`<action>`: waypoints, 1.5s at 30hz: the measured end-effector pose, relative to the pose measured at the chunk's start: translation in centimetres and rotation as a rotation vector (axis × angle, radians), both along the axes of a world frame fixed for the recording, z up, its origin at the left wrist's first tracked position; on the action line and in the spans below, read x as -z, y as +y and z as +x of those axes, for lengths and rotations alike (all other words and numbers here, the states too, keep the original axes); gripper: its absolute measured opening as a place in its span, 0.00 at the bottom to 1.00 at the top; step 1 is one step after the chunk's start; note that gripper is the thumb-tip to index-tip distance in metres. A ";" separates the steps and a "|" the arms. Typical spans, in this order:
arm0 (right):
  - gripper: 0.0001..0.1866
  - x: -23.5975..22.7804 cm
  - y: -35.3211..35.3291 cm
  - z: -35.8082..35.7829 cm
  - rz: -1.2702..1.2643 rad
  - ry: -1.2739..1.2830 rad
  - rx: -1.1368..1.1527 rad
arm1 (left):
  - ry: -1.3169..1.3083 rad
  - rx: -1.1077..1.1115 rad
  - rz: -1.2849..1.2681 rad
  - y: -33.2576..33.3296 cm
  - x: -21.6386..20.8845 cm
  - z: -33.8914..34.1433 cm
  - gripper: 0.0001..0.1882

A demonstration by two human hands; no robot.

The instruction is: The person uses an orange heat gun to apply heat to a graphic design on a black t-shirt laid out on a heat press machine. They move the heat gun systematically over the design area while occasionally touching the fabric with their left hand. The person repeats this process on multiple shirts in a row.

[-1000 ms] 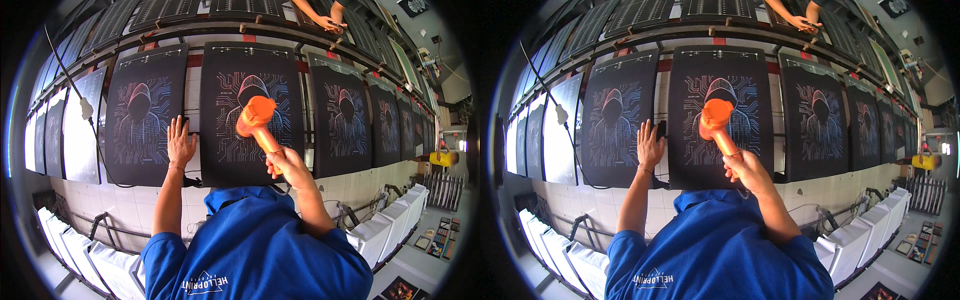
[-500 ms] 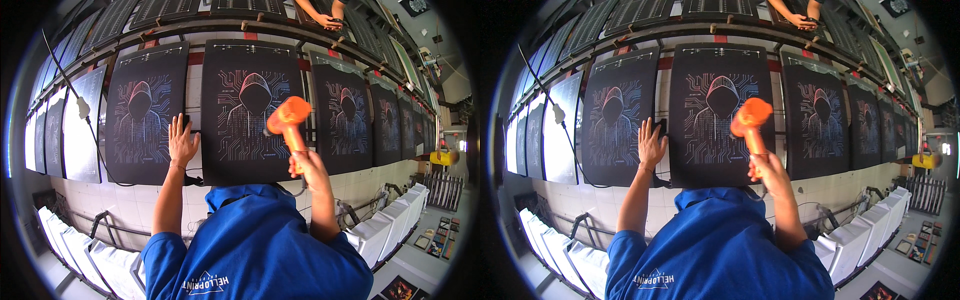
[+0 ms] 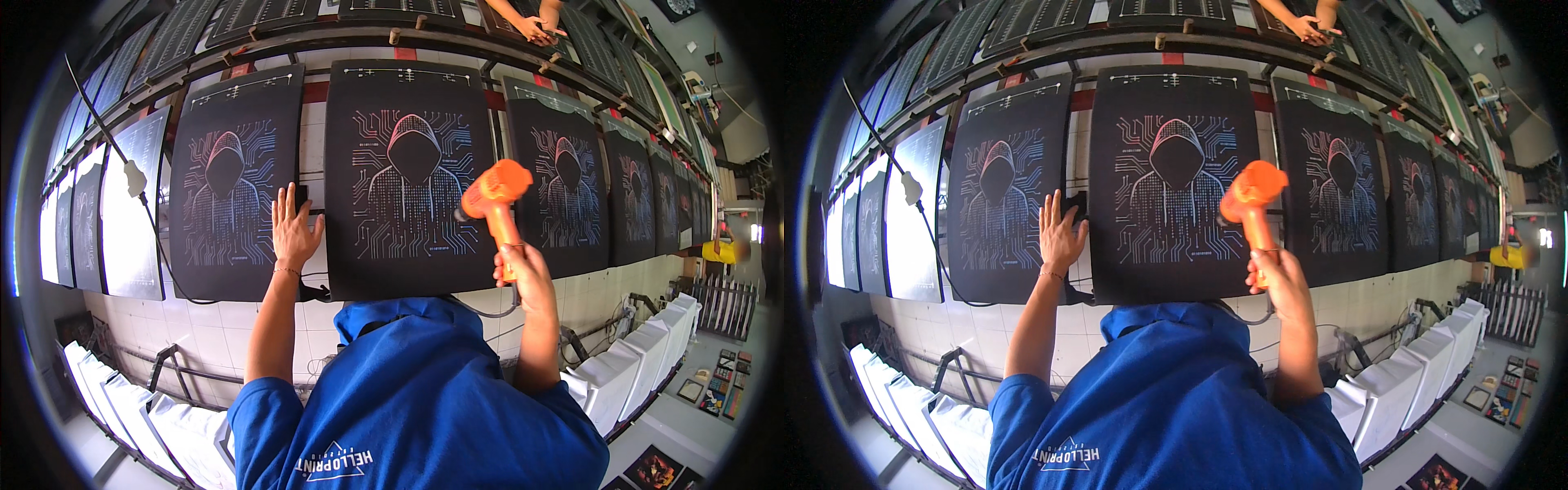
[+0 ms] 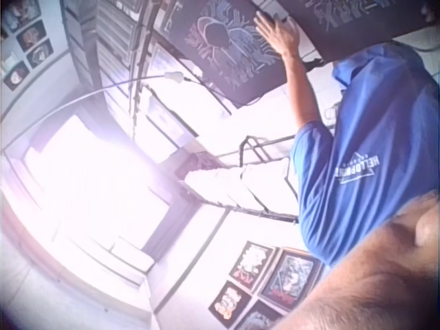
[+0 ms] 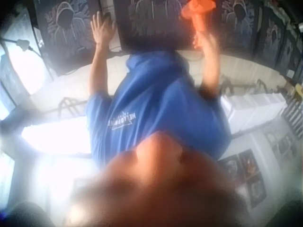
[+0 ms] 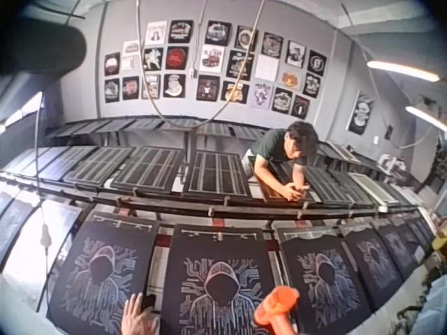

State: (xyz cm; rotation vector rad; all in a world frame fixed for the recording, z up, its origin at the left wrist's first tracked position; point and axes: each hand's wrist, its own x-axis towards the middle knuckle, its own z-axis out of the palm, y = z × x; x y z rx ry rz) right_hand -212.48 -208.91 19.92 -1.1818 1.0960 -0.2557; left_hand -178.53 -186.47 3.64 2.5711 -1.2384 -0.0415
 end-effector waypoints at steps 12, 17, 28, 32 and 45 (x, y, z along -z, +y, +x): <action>0.15 -0.7 0.3 -1.4 0.030 0.019 0.048 | -0.027 0.013 -0.009 -0.1 0.5 0.0 0.23; 0.15 -0.6 0.0 -1.6 0.057 -0.025 -0.002 | -0.015 0.002 0.019 0.0 0.3 0.0 0.23; 0.15 -1.1 1.2 -3.0 -0.012 0.061 0.051 | -0.027 0.010 0.024 -0.2 0.2 -0.1 0.23; 0.15 -2.1 0.9 -4.3 0.026 0.092 0.056 | -0.018 0.004 0.014 -0.1 0.3 -0.2 0.23; 0.15 -0.9 1.2 -1.2 0.067 -0.048 -0.048 | -0.012 0.003 0.013 -0.2 0.5 -0.2 0.21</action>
